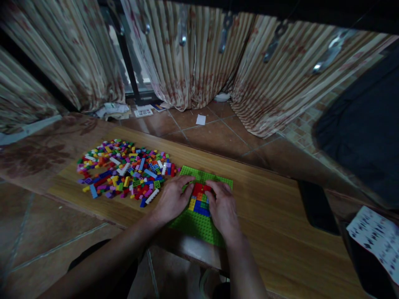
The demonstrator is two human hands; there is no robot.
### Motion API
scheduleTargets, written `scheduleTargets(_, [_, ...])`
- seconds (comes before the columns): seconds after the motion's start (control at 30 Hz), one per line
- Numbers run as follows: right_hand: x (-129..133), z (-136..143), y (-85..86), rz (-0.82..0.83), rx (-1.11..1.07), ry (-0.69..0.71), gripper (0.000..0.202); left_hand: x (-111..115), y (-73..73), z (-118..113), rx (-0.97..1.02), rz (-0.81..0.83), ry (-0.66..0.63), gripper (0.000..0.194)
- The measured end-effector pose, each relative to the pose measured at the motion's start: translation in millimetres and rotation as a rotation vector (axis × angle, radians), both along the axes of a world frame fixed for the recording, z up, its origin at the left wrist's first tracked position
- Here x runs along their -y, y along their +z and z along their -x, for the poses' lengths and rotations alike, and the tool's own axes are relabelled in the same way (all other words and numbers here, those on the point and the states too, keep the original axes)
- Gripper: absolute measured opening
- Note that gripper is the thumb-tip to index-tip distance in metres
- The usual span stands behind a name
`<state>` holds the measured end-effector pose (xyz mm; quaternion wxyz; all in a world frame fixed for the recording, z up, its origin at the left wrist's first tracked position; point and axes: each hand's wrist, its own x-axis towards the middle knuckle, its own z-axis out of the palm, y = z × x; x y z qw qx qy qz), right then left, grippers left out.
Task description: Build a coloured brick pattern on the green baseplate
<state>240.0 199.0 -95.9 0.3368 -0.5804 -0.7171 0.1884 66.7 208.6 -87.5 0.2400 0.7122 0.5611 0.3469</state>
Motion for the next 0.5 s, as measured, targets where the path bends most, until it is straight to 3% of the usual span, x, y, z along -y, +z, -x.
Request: scheduleTargets(0.5, [-1.4,3.5,-0.7,0.037,-0.023,0.000,0.029,1.6,-2.6,-0.8,-0.074,-0.001,-0.057,0.029])
